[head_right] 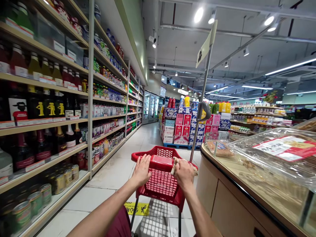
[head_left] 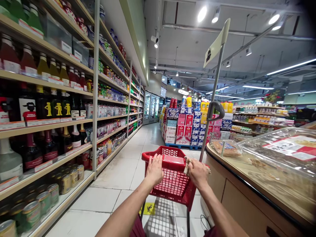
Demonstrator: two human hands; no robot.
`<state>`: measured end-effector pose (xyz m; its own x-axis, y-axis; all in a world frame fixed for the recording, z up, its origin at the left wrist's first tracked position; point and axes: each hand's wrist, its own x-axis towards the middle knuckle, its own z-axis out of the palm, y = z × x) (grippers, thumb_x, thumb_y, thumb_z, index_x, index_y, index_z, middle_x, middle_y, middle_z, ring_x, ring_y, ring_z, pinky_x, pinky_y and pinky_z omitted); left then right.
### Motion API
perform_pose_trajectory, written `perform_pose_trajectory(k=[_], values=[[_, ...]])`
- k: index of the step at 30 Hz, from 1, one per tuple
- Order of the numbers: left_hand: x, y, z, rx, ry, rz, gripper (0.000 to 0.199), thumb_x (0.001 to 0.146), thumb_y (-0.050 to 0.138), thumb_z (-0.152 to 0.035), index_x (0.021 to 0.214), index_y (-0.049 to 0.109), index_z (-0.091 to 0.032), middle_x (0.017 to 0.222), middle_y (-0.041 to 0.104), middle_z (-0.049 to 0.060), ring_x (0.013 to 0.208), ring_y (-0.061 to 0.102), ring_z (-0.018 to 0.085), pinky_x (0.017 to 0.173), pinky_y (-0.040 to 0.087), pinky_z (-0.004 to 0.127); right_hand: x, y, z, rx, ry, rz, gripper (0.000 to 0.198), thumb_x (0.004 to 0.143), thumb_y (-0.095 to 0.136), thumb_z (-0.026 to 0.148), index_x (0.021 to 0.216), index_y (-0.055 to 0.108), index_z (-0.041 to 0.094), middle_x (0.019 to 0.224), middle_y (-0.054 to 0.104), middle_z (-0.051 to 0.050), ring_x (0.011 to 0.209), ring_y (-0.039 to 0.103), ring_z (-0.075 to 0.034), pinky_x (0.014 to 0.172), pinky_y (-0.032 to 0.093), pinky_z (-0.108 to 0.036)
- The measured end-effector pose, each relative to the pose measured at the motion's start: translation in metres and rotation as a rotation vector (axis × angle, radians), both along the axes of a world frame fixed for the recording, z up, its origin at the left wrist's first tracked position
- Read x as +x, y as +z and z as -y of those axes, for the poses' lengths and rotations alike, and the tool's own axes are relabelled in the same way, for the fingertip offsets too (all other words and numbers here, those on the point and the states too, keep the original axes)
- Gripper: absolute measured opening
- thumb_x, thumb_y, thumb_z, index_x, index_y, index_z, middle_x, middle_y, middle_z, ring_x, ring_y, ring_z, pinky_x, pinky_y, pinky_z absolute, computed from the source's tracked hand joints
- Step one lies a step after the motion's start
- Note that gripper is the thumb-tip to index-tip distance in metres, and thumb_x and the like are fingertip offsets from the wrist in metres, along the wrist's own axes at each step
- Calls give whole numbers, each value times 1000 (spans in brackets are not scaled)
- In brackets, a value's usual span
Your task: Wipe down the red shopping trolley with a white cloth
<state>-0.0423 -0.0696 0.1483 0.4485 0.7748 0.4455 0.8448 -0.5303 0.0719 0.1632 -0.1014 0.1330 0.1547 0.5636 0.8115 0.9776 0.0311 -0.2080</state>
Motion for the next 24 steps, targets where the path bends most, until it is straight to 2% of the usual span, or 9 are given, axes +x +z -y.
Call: perform_pose_trajectory(k=[4,6,12,18,20,24], values=[[1,4,1,-20,10,3,65,72,38,-28,132,26,-7,139,29,9,131,15,23,108,8,43,-46,3,-10,42,222,186,34,84,34,25,108,58,19,113,58,-6,108,48,-20,94,32,-37],[-1,6,0,-18,0,-9,64,72,38,-27,132,27,-8,139,30,9,131,16,22,108,9,43,-52,3,-12,44,272,207,35,84,34,26,111,56,20,116,57,-5,111,46,-19,96,30,-36],[2,7,1,-23,13,-22,64,72,38,-26,132,26,-7,139,30,10,130,17,22,108,10,42,-8,1,-1,-15,5,-23,36,83,29,23,101,60,17,101,63,-7,95,54,-19,90,33,-38],[0,5,1,-11,7,-34,63,73,37,-23,132,25,-7,140,29,10,131,14,21,107,11,42,-36,-6,-7,94,195,223,35,84,34,26,110,57,18,116,57,-7,112,45,-21,96,29,-37],[-2,4,1,5,-9,-39,64,71,38,-21,133,23,-9,140,28,9,131,13,20,108,11,42,-25,-8,-5,89,154,183,36,85,32,27,110,57,19,113,59,-6,109,47,-20,96,28,-38],[1,0,1,17,9,-26,65,72,38,-22,134,22,-8,141,25,9,132,12,21,108,9,42,-3,-8,-2,65,-23,39,38,84,29,25,103,60,16,105,62,-8,101,52,-22,93,30,-41]])
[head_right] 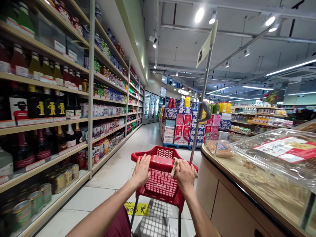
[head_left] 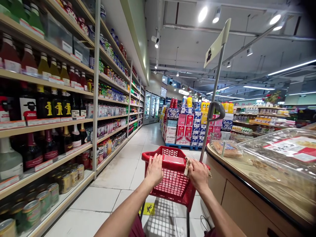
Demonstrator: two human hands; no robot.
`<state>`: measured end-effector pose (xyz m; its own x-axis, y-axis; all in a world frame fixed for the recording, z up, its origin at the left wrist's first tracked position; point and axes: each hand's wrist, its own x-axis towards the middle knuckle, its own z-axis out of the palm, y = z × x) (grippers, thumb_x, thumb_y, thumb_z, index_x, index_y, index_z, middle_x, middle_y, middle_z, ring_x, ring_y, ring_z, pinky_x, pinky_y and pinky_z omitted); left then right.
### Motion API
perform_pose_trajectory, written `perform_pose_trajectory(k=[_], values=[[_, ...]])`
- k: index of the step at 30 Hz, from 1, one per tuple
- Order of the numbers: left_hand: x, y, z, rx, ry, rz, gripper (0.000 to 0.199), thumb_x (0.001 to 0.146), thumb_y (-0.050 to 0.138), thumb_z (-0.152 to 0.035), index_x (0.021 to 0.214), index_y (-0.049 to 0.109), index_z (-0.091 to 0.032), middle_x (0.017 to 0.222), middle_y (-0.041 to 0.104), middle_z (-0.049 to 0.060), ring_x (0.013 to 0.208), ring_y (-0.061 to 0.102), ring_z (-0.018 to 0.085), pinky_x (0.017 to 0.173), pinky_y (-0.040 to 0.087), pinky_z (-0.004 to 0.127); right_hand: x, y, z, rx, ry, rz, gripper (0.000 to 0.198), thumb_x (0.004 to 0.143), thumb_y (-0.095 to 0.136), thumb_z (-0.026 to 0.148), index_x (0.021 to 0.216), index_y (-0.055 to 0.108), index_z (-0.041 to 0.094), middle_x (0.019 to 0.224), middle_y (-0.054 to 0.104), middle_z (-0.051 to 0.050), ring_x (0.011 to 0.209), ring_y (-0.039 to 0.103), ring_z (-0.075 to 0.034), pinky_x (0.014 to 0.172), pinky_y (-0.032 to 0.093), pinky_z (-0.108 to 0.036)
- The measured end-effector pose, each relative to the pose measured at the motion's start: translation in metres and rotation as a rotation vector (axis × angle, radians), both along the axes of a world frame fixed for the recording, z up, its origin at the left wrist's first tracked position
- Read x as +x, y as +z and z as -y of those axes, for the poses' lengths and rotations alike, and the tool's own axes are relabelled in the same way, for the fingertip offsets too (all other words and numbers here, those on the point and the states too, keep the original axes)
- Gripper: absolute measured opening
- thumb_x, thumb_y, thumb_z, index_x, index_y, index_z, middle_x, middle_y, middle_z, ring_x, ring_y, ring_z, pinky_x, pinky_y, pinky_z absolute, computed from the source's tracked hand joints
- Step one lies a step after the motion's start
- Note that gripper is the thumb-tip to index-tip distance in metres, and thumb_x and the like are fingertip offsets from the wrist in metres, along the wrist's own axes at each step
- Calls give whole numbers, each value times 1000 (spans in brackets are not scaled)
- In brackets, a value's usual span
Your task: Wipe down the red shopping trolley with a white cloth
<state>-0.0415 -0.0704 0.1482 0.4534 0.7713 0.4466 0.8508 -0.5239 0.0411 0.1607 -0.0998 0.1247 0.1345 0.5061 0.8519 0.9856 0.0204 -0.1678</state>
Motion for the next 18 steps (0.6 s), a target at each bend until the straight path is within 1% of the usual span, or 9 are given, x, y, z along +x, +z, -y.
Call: perform_pose_trajectory(k=[2,4,6,8,10,12,13,14,18], values=[[2,-1,0,-2,14,8,65,72,38,-23,134,22,-7,141,25,9,132,10,22,108,8,43,-11,1,-3,-6,45,38,38,84,30,26,105,59,15,107,61,-9,104,50,-22,94,31,-40],[0,-2,-1,10,-4,5,65,73,38,-25,134,22,-8,141,25,9,132,10,21,108,8,43,-31,1,-7,0,158,131,37,84,32,27,108,57,16,113,58,-7,110,46,-21,97,29,-37],[-6,-1,-4,24,10,15,64,73,38,-24,133,23,-9,141,25,8,132,10,21,108,8,43,-41,1,-10,6,230,201,36,85,33,28,111,56,18,118,55,-6,113,43,-20,98,27,-37],[-14,1,-7,11,94,44,64,72,39,-22,133,25,-8,141,25,9,132,11,21,108,9,43,-32,1,-9,3,201,174,37,85,31,27,111,56,19,116,57,-5,111,45,-20,97,28,-38],[-21,2,-10,-11,165,68,64,70,39,-20,132,27,-7,140,27,10,132,12,21,108,10,42,-13,1,-5,1,91,74,38,85,29,26,107,58,18,110,60,-7,105,50,-21,95,29,-40],[-24,2,-13,-21,175,71,65,69,40,-20,131,27,-6,140,27,10,131,12,21,108,11,39,-3,2,-3,-11,8,-3,38,85,28,26,103,60,16,104,62,-8,98,53,-21,92,32,-41],[-25,2,-13,-22,173,71,65,69,40,-20,131,27,-5,140,26,11,132,12,22,108,12,39,-4,3,-2,-17,1,-9,38,84,29,26,102,60,15,103,62,-9,97,54,-21,91,33,-41],[-25,2,-13,-25,178,72,65,69,40,-20,131,27,-5,141,26,11,132,12,22,108,12,39,-11,3,-3,-19,22,11,38,84,29,26,103,60,14,104,62,-10,98,53,-22,91,33,-40],[-26,0,-12,-33,163,38,67,69,39,-19,133,23,-6,142,22,10,132,9,21,108,12,38,-53,4,-11,29,227,184,36,86,32,29,110,57,19,116,56,-7,110,46,-21,96,31,-38]])
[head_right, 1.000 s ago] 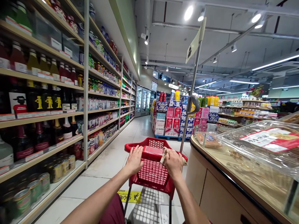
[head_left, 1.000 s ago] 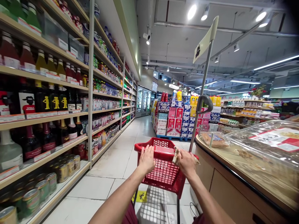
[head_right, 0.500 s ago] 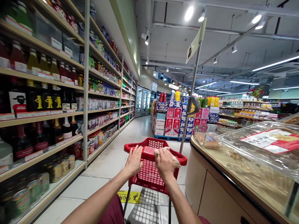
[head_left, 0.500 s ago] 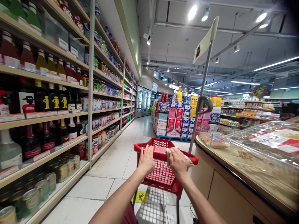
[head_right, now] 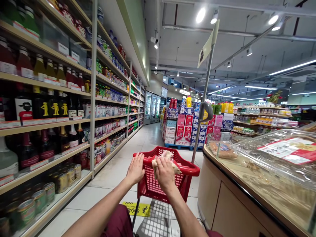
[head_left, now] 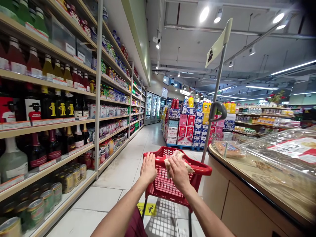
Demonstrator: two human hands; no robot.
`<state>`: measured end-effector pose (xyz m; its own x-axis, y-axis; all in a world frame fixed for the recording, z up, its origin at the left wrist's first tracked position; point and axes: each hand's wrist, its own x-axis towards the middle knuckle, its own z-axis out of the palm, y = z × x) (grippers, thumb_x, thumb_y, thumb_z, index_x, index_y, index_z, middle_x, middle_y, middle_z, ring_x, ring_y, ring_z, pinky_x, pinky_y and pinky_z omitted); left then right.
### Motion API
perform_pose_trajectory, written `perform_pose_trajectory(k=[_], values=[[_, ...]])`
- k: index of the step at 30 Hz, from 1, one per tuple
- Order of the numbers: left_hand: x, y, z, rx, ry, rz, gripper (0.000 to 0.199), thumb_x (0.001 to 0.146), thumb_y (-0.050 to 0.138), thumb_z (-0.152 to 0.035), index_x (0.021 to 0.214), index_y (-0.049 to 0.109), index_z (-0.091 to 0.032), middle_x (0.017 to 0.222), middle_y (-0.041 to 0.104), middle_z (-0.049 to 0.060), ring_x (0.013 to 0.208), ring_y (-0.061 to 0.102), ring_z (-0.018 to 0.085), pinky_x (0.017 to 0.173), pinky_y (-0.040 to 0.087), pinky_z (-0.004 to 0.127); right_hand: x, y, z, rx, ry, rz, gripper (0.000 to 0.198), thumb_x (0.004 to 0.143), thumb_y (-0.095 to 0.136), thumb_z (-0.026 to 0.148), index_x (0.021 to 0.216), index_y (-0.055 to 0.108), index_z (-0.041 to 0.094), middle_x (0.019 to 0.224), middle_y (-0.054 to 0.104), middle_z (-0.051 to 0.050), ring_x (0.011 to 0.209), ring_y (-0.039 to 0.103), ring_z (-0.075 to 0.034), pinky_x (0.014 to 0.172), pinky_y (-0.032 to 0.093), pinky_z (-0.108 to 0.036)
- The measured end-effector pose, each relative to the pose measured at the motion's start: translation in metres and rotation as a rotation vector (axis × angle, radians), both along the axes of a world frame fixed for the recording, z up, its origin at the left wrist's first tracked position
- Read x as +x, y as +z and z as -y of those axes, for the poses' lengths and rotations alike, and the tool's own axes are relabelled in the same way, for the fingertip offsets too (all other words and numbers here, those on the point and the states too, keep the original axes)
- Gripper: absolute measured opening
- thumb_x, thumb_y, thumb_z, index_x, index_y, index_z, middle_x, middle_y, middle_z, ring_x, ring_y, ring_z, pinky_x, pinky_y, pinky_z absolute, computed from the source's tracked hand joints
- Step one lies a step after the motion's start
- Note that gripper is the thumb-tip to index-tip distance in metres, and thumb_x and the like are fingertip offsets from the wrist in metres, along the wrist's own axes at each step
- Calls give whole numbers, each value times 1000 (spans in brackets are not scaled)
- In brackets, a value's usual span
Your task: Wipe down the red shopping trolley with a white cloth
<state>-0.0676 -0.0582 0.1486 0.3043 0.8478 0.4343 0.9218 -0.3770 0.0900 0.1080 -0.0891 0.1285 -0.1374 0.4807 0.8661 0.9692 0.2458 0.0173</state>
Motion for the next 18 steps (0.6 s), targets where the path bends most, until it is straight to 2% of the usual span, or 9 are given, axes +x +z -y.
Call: perform_pose_trajectory(k=[3,6,8,14,16,18], values=[[-2,-1,0,2,-15,-11,68,69,39,-18,134,22,-8,143,20,9,132,9,20,108,13,38,7,-1,-1,-10,2,-15,37,86,30,29,111,56,20,116,57,-6,111,46,-21,96,30,-39],[-1,-3,0,5,-14,4,69,68,40,-18,134,21,-7,143,20,9,132,8,21,107,13,39,39,-1,4,-68,-172,-145,40,86,26,27,106,59,17,107,61,-8,104,51,-22,92,32,-42],[1,-4,0,9,-5,20,70,68,40,-19,134,21,-6,143,19,10,132,7,22,107,12,39,45,-1,5,-85,-234,-183,40,85,26,27,103,60,14,104,62,-10,102,52,-22,91,32,-41],[-3,-5,2,25,-33,12,69,69,39,-18,134,20,-6,143,18,10,132,7,21,108,11,38,-6,-3,-1,-12,15,33,37,86,31,29,111,56,19,118,55,-7,113,44,-21,97,29,-38],[-5,-6,3,25,-48,6,69,69,39,-18,134,19,-7,143,18,9,132,7,20,108,11,39,1,-6,-1,-6,-5,10,38,86,30,29,112,56,18,117,56,-7,112,45,-22,96,29,-39],[-6,-6,4,19,-56,6,70,69,40,-19,134,19,-7,144,18,9,132,6,20,108,11,40,20,-9,0,-13,-99,-64,40,86,27,28,111,56,16,113,58,-9,110,47,-22,96,29,-41]])
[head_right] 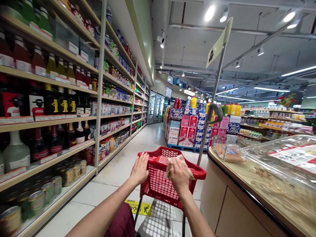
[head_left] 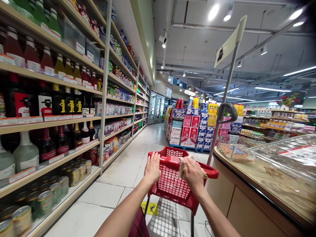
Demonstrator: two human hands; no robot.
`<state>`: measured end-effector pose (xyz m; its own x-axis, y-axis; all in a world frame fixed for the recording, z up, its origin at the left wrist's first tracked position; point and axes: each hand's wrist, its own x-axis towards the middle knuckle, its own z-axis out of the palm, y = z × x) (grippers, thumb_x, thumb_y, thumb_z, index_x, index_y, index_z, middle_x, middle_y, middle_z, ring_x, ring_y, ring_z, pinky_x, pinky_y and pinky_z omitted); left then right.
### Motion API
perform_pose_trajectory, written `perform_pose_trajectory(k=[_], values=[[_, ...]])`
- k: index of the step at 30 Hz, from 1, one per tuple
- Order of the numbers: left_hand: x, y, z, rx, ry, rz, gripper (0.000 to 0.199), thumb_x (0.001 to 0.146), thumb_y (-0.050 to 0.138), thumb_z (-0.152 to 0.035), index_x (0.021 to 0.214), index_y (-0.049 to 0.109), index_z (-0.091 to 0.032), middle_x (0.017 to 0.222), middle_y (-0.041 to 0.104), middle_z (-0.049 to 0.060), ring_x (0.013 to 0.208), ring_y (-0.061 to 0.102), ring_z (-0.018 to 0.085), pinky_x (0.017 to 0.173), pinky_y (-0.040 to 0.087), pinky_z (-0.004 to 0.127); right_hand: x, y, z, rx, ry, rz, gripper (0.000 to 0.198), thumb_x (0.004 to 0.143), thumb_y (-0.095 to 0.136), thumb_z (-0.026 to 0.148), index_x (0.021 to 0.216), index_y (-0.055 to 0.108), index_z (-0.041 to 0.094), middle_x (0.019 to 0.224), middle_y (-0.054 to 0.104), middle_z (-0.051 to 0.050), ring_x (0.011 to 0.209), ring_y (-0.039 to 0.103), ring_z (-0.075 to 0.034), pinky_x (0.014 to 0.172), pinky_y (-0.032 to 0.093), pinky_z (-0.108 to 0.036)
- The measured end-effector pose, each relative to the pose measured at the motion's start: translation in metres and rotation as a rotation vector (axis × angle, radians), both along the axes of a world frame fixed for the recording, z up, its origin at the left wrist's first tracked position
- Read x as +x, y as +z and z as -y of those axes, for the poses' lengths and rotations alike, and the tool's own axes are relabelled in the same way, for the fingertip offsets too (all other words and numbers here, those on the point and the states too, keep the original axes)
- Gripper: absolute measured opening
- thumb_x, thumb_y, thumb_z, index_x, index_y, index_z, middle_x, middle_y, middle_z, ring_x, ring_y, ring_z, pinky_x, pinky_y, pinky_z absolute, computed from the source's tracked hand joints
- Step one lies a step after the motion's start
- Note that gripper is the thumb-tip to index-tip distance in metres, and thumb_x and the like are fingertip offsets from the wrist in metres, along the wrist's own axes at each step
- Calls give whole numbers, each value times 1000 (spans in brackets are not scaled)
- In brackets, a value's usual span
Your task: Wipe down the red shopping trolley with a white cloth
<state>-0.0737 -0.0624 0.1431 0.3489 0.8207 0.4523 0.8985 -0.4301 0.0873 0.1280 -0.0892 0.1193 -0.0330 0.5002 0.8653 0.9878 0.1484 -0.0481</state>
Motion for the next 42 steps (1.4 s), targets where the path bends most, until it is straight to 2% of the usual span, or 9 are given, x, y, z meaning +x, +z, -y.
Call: perform_pose_trajectory(k=[4,10,16,23,28,30,35,37,42], values=[[2,0,1,-14,20,10,69,69,41,-21,134,20,-6,144,15,10,132,4,22,108,10,40,12,-4,1,7,-103,-57,41,85,26,27,110,57,14,112,58,-10,110,46,-23,95,29,-41],[-2,-2,0,0,-7,13,70,69,40,-20,134,19,-8,144,16,9,132,5,20,108,9,39,-17,-3,0,38,87,90,37,86,32,30,111,56,18,119,54,-7,114,43,-21,97,28,-39],[0,-6,-1,6,-2,41,71,69,40,-21,135,18,-7,144,14,9,132,3,21,108,8,38,28,-3,4,20,-170,-130,42,85,26,29,105,59,13,106,61,-11,104,50,-24,94,29,-45],[-2,-3,1,7,-3,-1,71,69,41,-21,135,18,-8,144,14,9,132,4,20,108,10,39,-36,4,-5,-35,151,131,37,86,32,31,113,55,19,121,53,-6,114,44,-20,99,27,-37],[-1,-2,1,-9,-8,8,70,69,41,-21,134,20,-7,144,15,9,132,5,21,108,9,39,11,14,1,-142,-119,-131,41,86,26,28,108,58,15,110,60,-9,105,50,-22,93,29,-43],[1,-4,1,-4,7,17,71,68,41,-21,134,19,-7,144,15,10,132,3,22,108,9,40,14,16,2,-178,-145,-149,41,85,26,27,106,59,13,107,61,-10,102,51,-22,92,31,-42],[-1,-6,-2,11,4,4,73,67,41,-21,135,17,-8,144,14,9,132,3,21,107,11,42,-35,16,-3,-140,153,63,38,86,31,30,111,56,18,119,54,-6,114,44,-20,97,29,-36],[-4,-5,-2,16,-5,1,73,67,41,-21,135,19,-9,144,14,8,132,4,21,107,11,42,-36,16,-4,-148,193,59,37,86,31,30,113,55,20,120,54,-5,114,44,-20,98,30,-38],[-2,-4,-2,-1,-1,19,72,67,41,-22,134,20,-8,144,16,9,132,6,21,108,11,41,6,21,-4,-223,-54,-182,42,86,24,28,109,57,16,109,60,-8,103,52,-22,91,35,-44]])
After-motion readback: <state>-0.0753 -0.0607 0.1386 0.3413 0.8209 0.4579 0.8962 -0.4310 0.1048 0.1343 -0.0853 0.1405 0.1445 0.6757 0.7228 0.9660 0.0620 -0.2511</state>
